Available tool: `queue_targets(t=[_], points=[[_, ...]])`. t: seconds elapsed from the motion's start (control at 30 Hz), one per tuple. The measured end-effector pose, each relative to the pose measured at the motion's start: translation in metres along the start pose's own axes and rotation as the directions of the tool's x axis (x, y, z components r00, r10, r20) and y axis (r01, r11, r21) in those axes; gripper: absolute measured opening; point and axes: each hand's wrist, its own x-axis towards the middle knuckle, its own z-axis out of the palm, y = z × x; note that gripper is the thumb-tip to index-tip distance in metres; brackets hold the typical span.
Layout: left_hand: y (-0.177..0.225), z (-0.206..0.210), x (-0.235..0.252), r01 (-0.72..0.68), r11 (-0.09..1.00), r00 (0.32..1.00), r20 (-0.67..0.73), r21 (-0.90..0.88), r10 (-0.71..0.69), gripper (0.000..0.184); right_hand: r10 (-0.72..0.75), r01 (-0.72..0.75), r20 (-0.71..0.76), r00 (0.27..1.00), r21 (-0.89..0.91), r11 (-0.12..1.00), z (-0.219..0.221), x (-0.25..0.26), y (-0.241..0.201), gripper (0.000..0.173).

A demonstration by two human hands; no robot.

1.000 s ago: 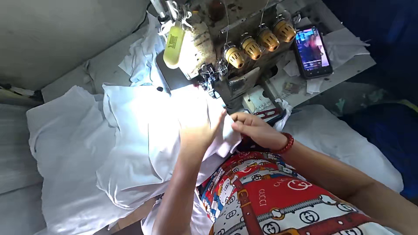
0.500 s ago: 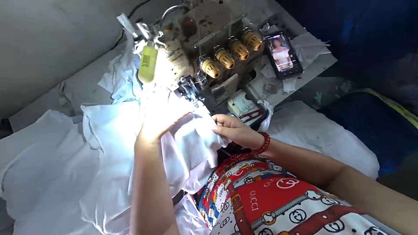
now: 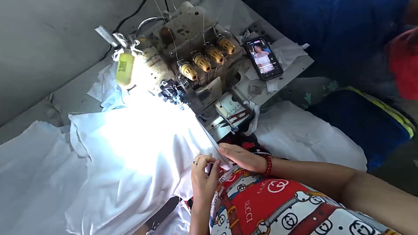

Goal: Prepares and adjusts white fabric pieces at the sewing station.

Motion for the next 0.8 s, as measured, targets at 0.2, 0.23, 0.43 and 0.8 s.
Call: queue_targets(t=[0.2,0.23,0.43,0.8], points=[[0.008,0.003,-0.017,0.142,0.971,0.989,-0.002,-0.192,-0.145,0.049,-0.165,0.174,0.056,0.985,-0.223,0.959,0.000,-0.018,0.020,0.029],[0.011,0.005,-0.019,0.167,0.970,0.986,0.004,-0.175,-0.169,0.061,-0.176,0.188,0.071,0.982,-0.233,0.954,0.001,-0.021,0.021,0.028],[0.019,0.013,-0.033,0.227,0.934,0.970,-0.023,-0.276,-0.243,0.015,-0.223,0.245,0.116,0.968,-0.243,0.939,0.001,-0.029,0.021,0.020],[0.014,0.018,-0.052,0.295,0.803,0.947,0.047,-0.518,-0.318,0.021,-0.301,0.336,0.171,0.938,-0.234,0.912,0.005,-0.042,0.033,0.023]])
